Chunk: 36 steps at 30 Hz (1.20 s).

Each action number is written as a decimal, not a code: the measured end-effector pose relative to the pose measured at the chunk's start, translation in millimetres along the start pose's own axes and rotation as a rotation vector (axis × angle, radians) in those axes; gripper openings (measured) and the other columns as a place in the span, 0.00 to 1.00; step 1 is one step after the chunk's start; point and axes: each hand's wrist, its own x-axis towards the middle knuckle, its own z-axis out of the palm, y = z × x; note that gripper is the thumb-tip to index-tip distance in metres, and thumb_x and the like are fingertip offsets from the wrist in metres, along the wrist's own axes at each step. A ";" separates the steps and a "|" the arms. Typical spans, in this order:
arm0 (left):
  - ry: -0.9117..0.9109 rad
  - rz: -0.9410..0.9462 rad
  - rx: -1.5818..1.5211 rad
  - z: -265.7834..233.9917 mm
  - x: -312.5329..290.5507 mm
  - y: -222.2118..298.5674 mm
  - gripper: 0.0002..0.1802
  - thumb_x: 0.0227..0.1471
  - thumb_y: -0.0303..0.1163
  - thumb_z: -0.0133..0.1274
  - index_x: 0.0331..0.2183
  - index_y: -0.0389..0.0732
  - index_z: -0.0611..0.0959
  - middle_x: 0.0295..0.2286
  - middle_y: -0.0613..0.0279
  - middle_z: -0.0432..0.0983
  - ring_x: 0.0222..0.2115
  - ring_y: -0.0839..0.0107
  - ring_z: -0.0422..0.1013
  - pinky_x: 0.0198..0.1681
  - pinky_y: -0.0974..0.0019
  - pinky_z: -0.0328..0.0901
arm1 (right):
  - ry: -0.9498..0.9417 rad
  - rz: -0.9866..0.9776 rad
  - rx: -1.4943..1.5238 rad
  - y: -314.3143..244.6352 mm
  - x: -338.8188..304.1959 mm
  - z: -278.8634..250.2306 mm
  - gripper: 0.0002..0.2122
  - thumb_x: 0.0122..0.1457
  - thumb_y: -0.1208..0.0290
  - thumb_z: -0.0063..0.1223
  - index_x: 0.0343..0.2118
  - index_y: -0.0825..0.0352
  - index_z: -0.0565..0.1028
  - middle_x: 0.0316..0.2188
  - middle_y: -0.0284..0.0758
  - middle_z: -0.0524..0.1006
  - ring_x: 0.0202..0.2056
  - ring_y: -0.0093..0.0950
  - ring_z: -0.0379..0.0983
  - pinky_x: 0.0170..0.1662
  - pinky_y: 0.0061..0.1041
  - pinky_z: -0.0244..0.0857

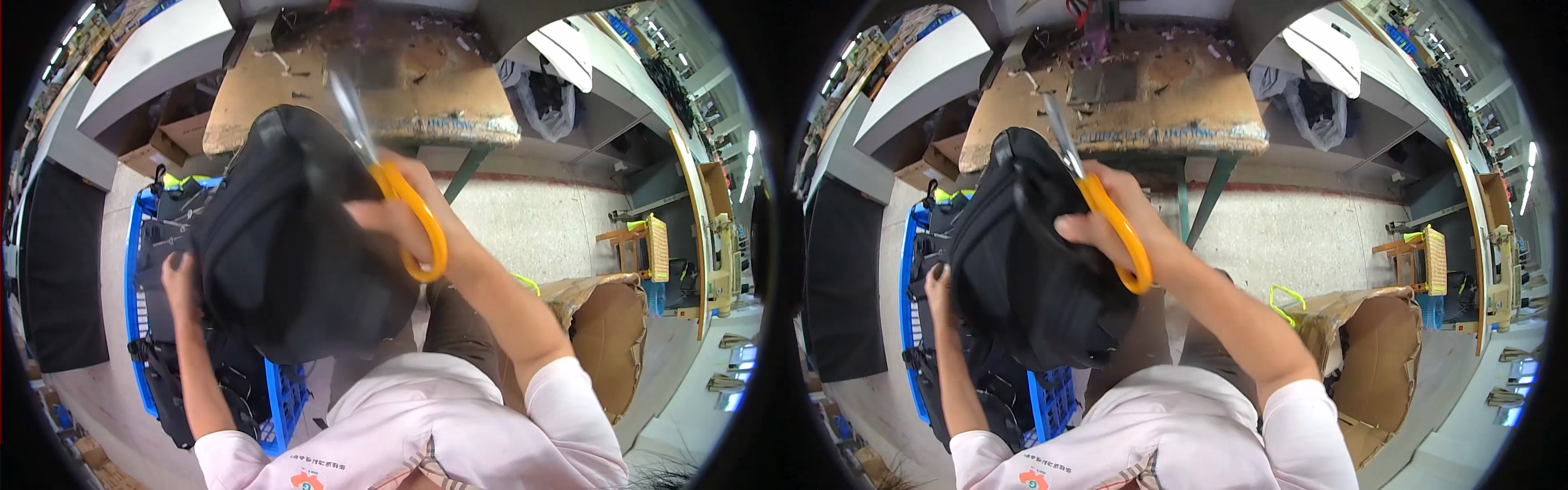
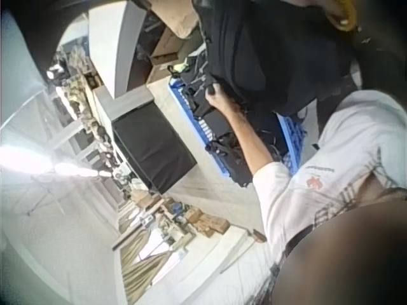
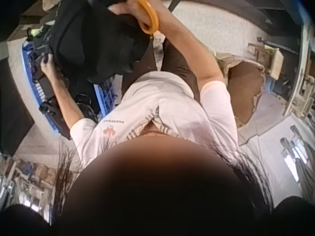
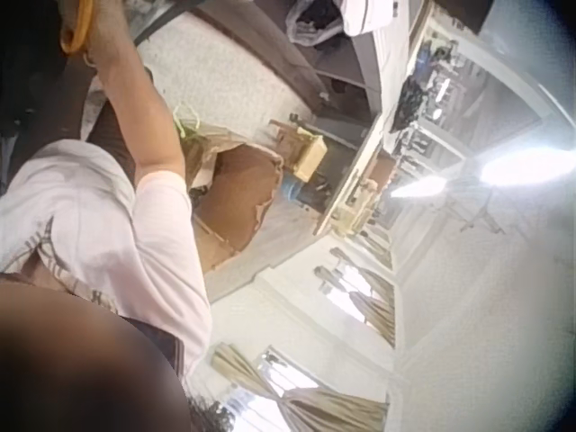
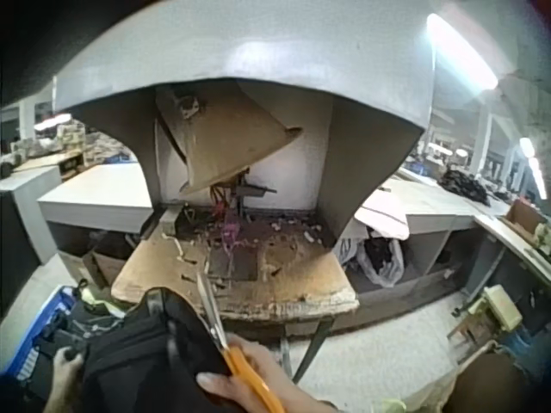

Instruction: The person is using scissors to trim excess material and threads from finished backpacks or bags in a factory setting.

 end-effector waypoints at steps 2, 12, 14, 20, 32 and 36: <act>0.234 0.240 0.260 15.1 -56.3 -11.4 0.28 0.54 0.34 0.51 0.52 0.30 0.67 0.50 0.47 0.66 0.51 0.59 0.63 0.52 0.63 0.58 | -0.044 -0.028 -0.156 -4.7 16.3 12.5 0.18 0.43 0.82 0.57 0.40 0.74 0.70 0.27 0.32 0.71 0.31 0.22 0.67 0.36 0.22 0.62; 0.089 1.095 0.344 33.4 -266.7 49.4 0.20 0.38 0.24 0.60 0.37 0.40 0.76 0.34 0.57 0.69 0.33 0.59 0.64 0.37 0.60 0.58 | 0.072 0.181 0.023 36.8 26.8 67.3 0.15 0.41 0.79 0.59 0.33 0.72 0.69 0.24 0.33 0.69 0.26 0.25 0.66 0.31 0.26 0.62; 0.153 1.066 0.366 34.3 -265.0 44.9 0.17 0.40 0.24 0.60 0.37 0.39 0.77 0.32 0.56 0.70 0.33 0.59 0.64 0.36 0.59 0.59 | 0.094 0.209 -0.019 34.9 25.0 63.8 0.15 0.41 0.79 0.59 0.33 0.71 0.68 0.24 0.33 0.68 0.27 0.25 0.65 0.32 0.26 0.62; 0.131 1.022 0.314 36.5 -260.3 41.6 0.19 0.36 0.22 0.63 0.35 0.39 0.79 0.30 0.59 0.72 0.30 0.62 0.64 0.32 0.64 0.58 | 0.102 0.298 -0.014 35.7 14.7 60.3 0.12 0.42 0.74 0.58 0.31 0.68 0.69 0.24 0.31 0.67 0.28 0.24 0.63 0.34 0.23 0.57; 0.059 0.914 0.180 55.4 -241.5 39.7 0.15 0.35 0.22 0.65 0.31 0.37 0.81 0.27 0.59 0.74 0.27 0.64 0.68 0.27 0.67 0.62 | 0.181 0.416 0.068 61.2 14.8 50.3 0.26 0.40 0.74 0.58 0.46 0.71 0.63 0.30 0.36 0.68 0.35 0.28 0.65 0.40 0.29 0.61; -0.040 0.830 0.100 55.3 -240.7 41.5 0.15 0.35 0.23 0.65 0.31 0.36 0.82 0.28 0.57 0.75 0.26 0.65 0.69 0.27 0.69 0.64 | 0.163 0.449 0.049 63.9 15.8 47.7 0.30 0.41 0.73 0.58 0.51 0.72 0.61 0.33 0.37 0.69 0.38 0.30 0.65 0.42 0.30 0.60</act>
